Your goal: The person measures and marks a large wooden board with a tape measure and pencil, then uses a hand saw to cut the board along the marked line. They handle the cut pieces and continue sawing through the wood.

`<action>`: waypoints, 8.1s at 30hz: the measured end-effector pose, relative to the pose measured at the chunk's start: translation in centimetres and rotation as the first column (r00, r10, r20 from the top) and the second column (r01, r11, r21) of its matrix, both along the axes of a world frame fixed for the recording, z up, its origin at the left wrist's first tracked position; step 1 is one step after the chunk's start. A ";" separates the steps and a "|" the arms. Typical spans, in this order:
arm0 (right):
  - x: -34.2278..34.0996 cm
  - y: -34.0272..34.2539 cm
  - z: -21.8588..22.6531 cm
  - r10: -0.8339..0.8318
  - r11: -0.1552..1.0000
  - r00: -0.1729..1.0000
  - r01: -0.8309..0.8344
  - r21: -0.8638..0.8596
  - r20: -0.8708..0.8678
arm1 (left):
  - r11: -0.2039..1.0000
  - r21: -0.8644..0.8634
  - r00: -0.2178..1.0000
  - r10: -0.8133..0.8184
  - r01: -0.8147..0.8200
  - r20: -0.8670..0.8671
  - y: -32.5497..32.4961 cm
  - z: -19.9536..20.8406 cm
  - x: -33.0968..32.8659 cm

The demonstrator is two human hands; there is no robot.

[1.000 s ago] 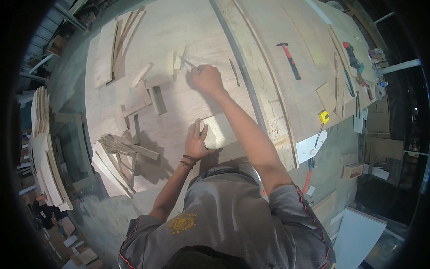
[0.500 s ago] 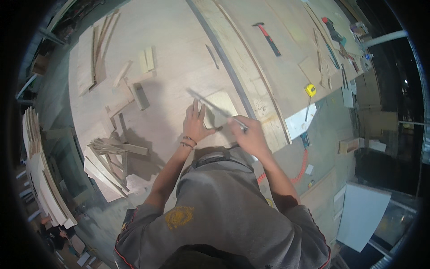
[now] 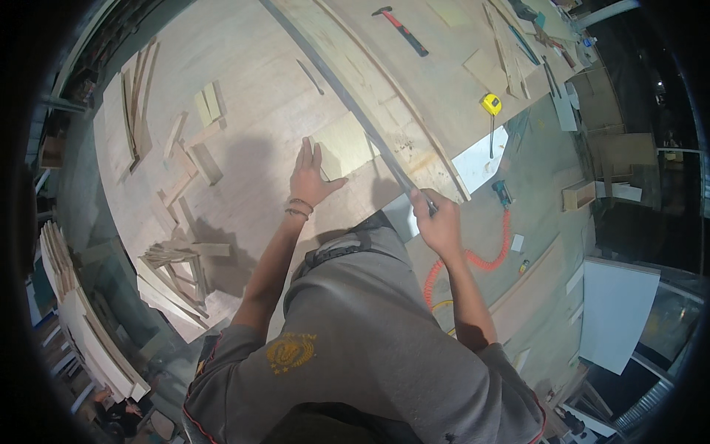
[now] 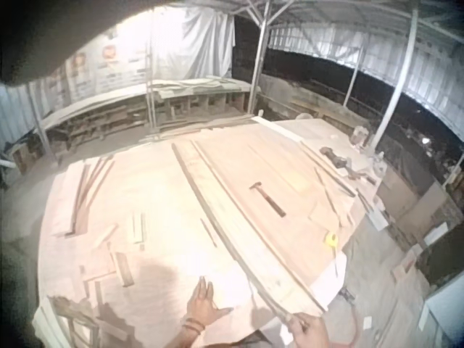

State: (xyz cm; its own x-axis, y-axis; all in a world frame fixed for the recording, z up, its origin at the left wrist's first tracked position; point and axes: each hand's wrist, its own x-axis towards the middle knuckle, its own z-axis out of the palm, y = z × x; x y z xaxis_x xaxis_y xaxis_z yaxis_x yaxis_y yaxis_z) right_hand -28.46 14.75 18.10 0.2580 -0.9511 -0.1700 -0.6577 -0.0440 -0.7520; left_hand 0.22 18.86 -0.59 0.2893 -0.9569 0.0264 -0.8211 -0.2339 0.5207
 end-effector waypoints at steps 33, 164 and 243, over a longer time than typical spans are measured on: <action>8.6 -6.9 -2.0 0.046 0.999 0.999 -0.046 0.006 0.001 | 0.975 0.221 0.985 -0.059 0.022 0.163 -7.6 1.1 10.8; 3.2 -3.7 -0.4 0.074 0.997 0.996 -0.074 0.009 -0.049 | 0.997 0.039 0.997 -0.066 0.067 -0.038 -5.5 0.8 5.5; 34.8 -23.2 -5.4 0.240 0.968 0.970 -0.235 -0.088 0.045 | 0.997 -0.056 0.983 0.034 -0.044 -0.181 3.9 -0.6 9.2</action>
State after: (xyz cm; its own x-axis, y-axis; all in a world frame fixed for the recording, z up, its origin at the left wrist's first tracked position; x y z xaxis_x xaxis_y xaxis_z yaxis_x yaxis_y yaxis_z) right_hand 6.38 -8.49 12.70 0.4852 -0.8713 -0.0735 -0.5783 -0.2568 -0.7743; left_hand 9.44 22.73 -1.23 0.3316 -0.9430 0.0272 -0.7039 -0.2282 0.6726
